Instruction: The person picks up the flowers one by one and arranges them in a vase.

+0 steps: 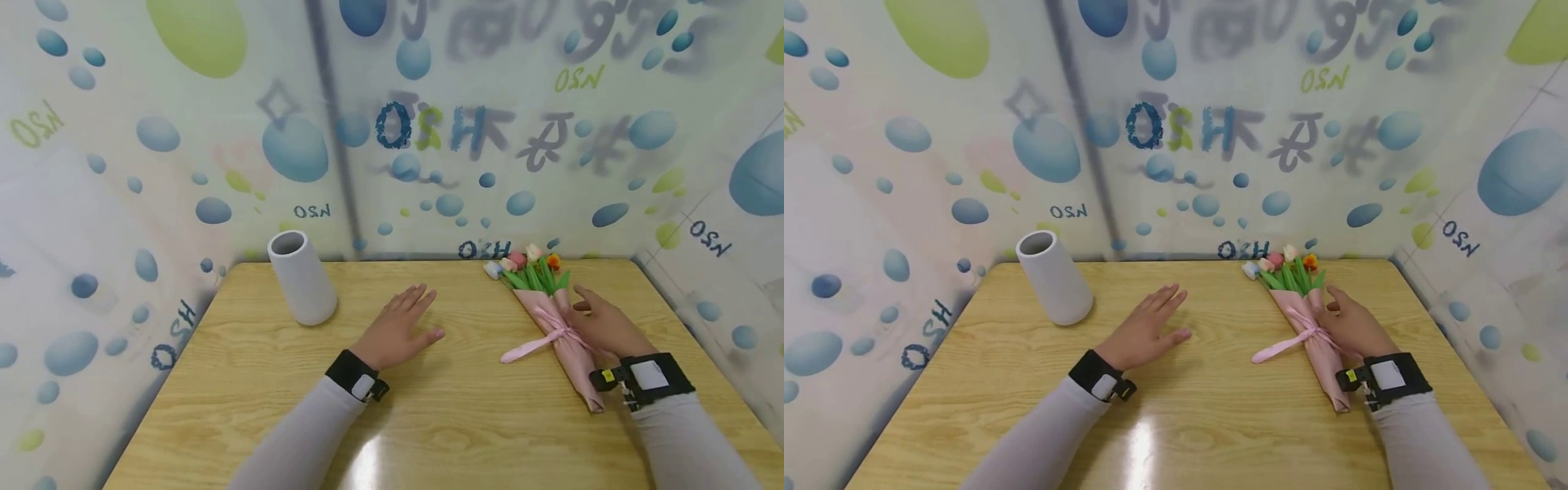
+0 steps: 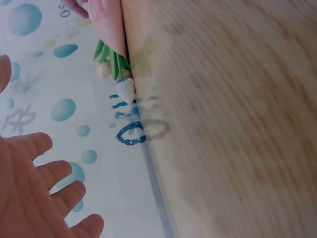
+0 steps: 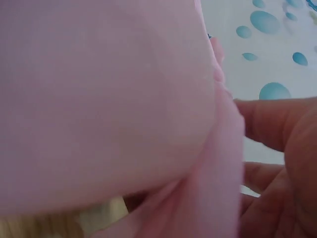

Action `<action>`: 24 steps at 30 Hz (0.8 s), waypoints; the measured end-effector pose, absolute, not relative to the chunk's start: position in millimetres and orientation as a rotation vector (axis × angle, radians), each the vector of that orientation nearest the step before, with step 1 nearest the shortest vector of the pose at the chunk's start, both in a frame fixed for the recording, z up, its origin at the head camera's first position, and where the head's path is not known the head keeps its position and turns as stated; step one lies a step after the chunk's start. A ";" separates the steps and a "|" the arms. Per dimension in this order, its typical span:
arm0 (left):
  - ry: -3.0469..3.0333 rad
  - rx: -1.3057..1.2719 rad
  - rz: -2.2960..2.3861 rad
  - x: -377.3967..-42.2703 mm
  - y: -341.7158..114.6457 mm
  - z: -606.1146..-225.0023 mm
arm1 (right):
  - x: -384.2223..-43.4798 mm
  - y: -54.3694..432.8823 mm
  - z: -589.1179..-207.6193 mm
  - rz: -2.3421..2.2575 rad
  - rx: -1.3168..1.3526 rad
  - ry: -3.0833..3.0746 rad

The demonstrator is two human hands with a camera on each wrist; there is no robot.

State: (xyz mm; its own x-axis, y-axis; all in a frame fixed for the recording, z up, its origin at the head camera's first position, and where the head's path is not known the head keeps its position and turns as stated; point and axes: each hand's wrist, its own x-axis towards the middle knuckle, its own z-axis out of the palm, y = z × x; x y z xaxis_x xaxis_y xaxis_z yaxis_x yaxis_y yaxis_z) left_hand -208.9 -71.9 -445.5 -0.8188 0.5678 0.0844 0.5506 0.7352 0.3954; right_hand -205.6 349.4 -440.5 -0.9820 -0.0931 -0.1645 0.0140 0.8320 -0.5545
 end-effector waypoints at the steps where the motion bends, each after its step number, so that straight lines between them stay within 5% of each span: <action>1: 2.887 0.928 0.629 -209.1 -69.5 -445.5 | -205.9 350.8 -441.6 -0.870 -0.066 2.821; 24: 2.866 0.934 0.621 -208.3 -45.8 -455.3 | -199.6 331.3 -453.8 -1.044 -0.028 2.753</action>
State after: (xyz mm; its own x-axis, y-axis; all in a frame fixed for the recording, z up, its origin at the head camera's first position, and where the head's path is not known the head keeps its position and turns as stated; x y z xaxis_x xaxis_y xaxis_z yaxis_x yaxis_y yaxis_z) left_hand -208.3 -45.8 -455.3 -0.8139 0.5775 0.0633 0.5519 0.7345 0.3949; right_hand -199.6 331.3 -453.8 -0.9804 -0.0870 -0.1768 0.0521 0.7508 -0.6585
